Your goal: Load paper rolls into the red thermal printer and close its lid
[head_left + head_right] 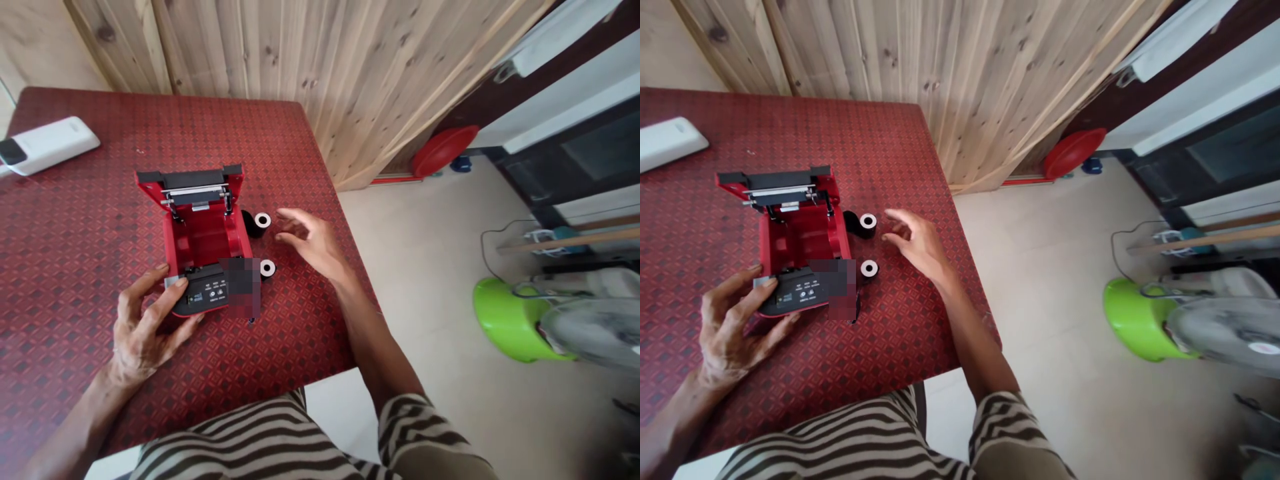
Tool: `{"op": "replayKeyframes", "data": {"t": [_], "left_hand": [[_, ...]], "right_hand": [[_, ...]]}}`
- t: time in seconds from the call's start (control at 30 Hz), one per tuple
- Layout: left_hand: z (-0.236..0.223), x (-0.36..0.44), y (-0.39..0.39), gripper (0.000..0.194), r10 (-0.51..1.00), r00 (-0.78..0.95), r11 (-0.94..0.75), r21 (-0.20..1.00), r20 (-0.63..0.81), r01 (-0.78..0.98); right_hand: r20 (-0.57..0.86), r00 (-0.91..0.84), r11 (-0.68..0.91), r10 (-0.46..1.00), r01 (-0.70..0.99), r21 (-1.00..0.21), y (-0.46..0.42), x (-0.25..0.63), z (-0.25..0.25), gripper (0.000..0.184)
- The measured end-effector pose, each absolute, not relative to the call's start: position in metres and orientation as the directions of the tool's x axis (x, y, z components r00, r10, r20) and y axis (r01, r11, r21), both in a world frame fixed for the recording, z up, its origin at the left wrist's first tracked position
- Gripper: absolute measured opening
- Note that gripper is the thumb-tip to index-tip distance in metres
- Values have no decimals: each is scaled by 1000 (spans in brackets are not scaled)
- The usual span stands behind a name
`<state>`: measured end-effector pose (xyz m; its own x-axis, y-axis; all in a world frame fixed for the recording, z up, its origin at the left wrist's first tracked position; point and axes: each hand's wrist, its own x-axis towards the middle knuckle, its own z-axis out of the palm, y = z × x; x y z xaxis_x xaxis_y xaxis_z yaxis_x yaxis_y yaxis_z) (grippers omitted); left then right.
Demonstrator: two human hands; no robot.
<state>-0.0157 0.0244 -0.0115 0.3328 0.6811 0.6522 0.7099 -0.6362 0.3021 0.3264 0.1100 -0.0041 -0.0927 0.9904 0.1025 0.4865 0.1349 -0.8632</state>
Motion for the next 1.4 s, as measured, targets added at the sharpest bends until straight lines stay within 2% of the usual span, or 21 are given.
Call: {"op": "replayKeyframes", "data": {"t": [0.07,0.17,0.23,0.3,0.37,0.4,0.47,0.5,0.53,0.6,0.7,0.8,0.93,1.03,1.23,1.3,1.4], "left_hand": [[-11,-16,24,75,693,326,-624,309,642,717],[-10,-16,23,72,689,341,-632,298,640,716],[-10,-16,23,72,683,345,-641,302,644,705],[-9,-15,23,72,690,346,-642,317,636,698],[-9,-15,22,73,695,352,-643,324,627,694],[-10,-15,22,74,697,359,-645,324,621,692],[-10,-16,21,75,701,363,-644,326,613,692],[-10,-17,21,73,703,365,-643,326,610,693],[-10,-18,20,71,703,371,-645,322,607,693],[-11,-19,19,68,705,383,-645,315,597,696],[-11,-21,18,73,712,389,-642,317,585,699],[-11,-20,16,78,717,385,-640,329,582,694],[-10,-19,16,78,722,388,-638,333,573,695],[-10,-19,16,78,727,391,-636,339,565,693],[-10,-21,15,81,734,395,-633,346,552,693],[-10,-22,16,81,735,397,-633,347,549,692],[-12,-21,17,81,733,402,-637,349,548,687]], "right_hand": [[130,-141,185,981,526,-830,127,311,-20,47],[167,-154,223,974,512,-829,137,296,-32,33],[144,-95,171,985,442,-881,133,298,-23,29],[110,-90,134,990,328,-935,121,308,2,37],[105,-211,147,972,192,-970,106,319,40,44],[100,-330,153,939,140,-978,100,322,60,47],[159,-614,252,773,68,-965,93,318,95,46],[160,-697,326,699,111,-939,92,310,107,42],[145,-728,410,670,200,-890,93,298,114,38],[118,-702,547,702,425,-721,97,268,118,31],[16,-635,584,773,700,-411,103,224,107,22],[-100,-593,569,799,799,-197,108,199,96,28],[-175,-585,574,792,811,-109,117,191,86,35],[-180,-600,593,779,799,-95,126,190,79,32],[-191,-601,584,776,799,-141,128,190,77,28],[-191,-604,575,773,796,-191,125,196,84,29],[-112,-689,617,716,700,-359,116,213,95,34]]}}
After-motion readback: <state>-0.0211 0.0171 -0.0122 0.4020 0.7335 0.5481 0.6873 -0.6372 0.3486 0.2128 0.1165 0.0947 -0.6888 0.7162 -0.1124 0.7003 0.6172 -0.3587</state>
